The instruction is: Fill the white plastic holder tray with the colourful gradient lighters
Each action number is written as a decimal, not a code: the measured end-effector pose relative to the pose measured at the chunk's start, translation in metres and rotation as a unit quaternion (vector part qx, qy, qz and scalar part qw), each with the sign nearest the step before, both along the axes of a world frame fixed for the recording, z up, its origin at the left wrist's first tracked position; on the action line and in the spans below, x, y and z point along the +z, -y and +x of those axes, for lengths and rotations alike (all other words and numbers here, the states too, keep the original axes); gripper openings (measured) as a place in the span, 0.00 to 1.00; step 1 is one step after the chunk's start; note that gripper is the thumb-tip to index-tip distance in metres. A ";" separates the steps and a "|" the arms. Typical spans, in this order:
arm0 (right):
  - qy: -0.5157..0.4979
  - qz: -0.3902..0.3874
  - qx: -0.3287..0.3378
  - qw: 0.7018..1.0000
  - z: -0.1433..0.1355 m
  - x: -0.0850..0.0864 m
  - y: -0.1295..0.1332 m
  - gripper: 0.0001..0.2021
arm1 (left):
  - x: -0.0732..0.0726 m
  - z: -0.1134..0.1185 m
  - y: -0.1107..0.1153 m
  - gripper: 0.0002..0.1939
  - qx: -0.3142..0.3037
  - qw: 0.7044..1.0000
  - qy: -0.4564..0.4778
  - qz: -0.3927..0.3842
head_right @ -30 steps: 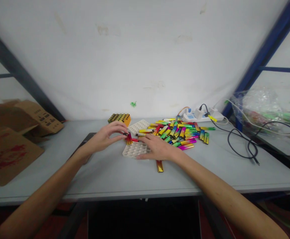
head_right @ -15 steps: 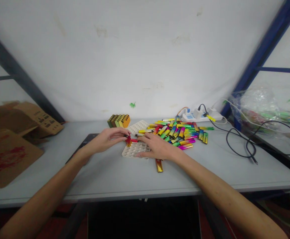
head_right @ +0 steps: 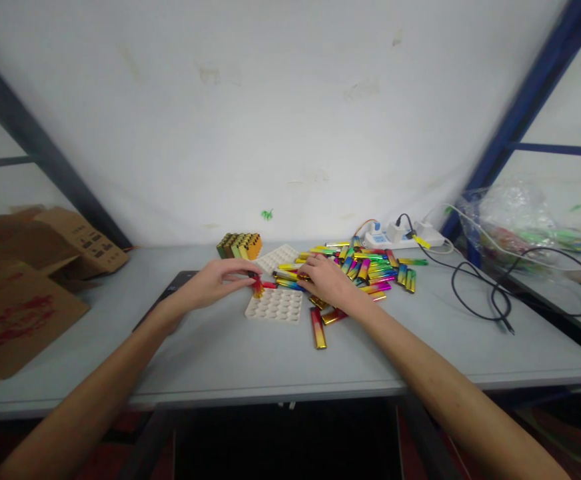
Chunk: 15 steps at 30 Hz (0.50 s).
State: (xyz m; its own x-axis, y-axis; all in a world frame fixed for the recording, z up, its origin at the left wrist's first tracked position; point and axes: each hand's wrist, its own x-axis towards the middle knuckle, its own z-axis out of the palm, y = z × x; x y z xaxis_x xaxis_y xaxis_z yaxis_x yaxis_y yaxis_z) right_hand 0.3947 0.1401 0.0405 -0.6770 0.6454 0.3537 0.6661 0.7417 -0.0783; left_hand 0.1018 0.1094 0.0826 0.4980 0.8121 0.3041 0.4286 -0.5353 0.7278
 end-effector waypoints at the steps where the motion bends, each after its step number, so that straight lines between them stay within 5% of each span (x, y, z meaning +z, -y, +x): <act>1: 0.004 -0.002 0.001 1.000 -0.001 0.000 0.000 0.11 | 0.000 0.000 0.000 0.15 0.003 1.000 -0.003 0.000; 15: 0.039 0.035 -0.061 0.997 -0.014 -0.006 -0.003 0.11 | 0.001 0.005 0.006 0.16 0.032 0.998 0.015 0.054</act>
State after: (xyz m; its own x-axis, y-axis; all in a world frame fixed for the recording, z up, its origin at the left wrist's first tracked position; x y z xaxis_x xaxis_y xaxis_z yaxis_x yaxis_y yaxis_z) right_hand 0.3802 0.1429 0.0346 -0.6220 0.7005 0.3499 0.7540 0.6564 0.0264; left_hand 0.1071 0.1032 0.0840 0.4363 0.8036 0.4048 0.4433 -0.5835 0.6804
